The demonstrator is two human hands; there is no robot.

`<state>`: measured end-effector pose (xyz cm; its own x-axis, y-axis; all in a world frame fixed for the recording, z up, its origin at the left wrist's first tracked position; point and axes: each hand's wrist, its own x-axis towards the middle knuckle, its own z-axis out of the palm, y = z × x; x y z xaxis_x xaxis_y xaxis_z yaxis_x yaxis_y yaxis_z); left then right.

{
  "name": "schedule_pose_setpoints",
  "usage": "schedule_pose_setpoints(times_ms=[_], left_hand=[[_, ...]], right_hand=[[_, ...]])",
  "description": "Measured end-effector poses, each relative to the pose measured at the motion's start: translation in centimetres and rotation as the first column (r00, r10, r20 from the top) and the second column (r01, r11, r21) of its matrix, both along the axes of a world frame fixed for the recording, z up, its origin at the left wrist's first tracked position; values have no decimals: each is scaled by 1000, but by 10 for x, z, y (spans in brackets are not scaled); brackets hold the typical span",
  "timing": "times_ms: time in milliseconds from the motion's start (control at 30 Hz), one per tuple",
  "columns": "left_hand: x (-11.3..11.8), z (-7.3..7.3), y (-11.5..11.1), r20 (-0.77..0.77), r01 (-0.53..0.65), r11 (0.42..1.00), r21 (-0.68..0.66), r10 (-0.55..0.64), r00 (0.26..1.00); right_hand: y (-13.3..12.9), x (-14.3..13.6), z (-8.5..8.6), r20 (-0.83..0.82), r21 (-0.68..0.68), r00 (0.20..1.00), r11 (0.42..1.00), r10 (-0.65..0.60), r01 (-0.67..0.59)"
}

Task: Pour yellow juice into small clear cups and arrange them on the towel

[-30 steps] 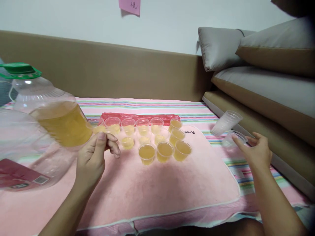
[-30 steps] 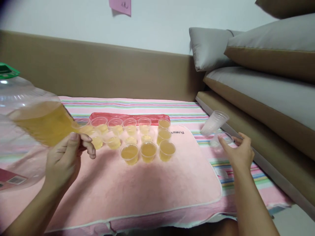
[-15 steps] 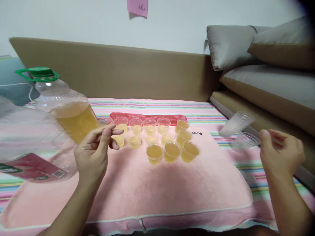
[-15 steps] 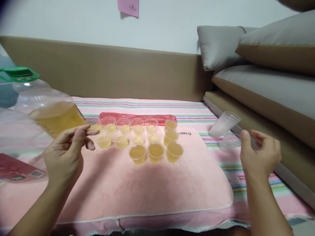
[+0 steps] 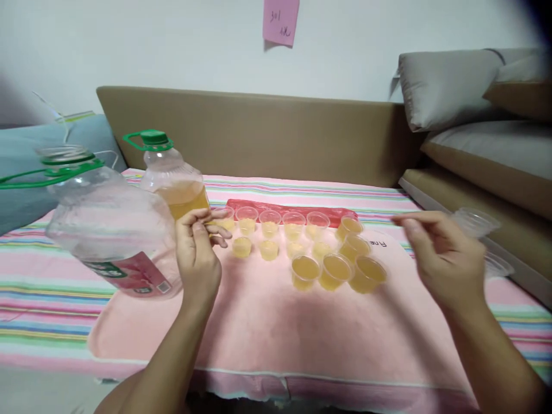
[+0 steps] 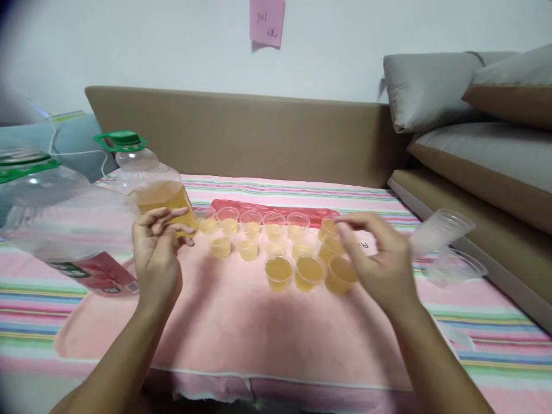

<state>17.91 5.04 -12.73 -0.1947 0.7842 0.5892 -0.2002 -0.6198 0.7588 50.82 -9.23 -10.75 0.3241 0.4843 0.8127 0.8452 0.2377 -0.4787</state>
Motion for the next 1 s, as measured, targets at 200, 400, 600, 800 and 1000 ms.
schedule_pose_setpoints(times_ms=[200,400,600,800,1000], left_hand=[[-8,-3,4,57,-77,994,-76,82,995],[-8,-2,-2,169,-57,981,-185,89,982],[-5,-4,-9,181,-20,984,-179,53,982],[-7,2,-15,193,-19,987,-163,50,980],[-5,6,-15,221,-18,986,-165,54,974]], right_hand=[[59,-103,21,24,-424,884,806,466,-413],[159,-154,18,-7,-597,850,680,527,-426],[232,-198,10,87,-743,824,587,560,-321],[267,-217,7,110,-833,786,488,609,-261],[279,-217,6,79,-848,787,456,612,-270]])
